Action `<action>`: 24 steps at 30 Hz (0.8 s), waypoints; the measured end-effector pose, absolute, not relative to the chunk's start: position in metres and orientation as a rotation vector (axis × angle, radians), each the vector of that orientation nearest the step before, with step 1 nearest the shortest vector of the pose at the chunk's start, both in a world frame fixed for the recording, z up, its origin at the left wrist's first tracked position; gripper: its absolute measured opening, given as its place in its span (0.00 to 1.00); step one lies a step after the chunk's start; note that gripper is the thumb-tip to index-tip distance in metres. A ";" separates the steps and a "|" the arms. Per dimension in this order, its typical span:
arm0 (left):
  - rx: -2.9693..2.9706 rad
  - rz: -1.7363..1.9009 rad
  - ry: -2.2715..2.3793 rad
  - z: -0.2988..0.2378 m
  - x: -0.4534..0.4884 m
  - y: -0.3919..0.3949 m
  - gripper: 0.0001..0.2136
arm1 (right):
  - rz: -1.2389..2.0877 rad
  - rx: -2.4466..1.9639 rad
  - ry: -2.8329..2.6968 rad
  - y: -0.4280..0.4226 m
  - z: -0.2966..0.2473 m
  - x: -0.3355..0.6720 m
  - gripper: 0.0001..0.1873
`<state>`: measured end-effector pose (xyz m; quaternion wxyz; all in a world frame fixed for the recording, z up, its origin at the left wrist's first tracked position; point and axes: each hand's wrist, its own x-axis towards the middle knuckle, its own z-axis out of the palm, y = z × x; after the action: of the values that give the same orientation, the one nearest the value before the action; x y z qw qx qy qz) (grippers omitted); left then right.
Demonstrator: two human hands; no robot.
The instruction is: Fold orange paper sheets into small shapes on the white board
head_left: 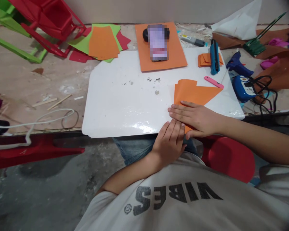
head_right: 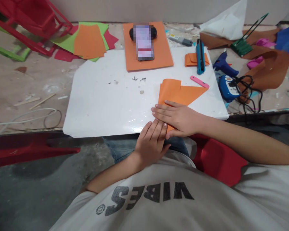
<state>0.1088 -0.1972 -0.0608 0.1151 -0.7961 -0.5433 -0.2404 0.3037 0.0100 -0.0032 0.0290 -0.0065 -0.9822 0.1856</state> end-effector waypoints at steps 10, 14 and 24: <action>-2.279 -0.794 -1.549 -0.060 0.110 -0.194 0.31 | 0.212 -0.672 -3.153 0.012 0.011 0.284 0.57; -2.288 -0.781 -1.572 -0.060 0.110 -0.194 0.33 | 0.135 -0.855 -3.130 0.015 0.017 0.268 0.56; -2.280 -0.878 -1.555 -0.061 0.105 -0.191 0.24 | 0.262 -1.046 -2.880 0.060 0.010 0.252 0.48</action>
<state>0.1048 -0.1908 -0.0613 0.1224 -0.7815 -0.5328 -0.3008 0.2519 0.0601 0.0099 0.0333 -0.3398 -0.9361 0.0850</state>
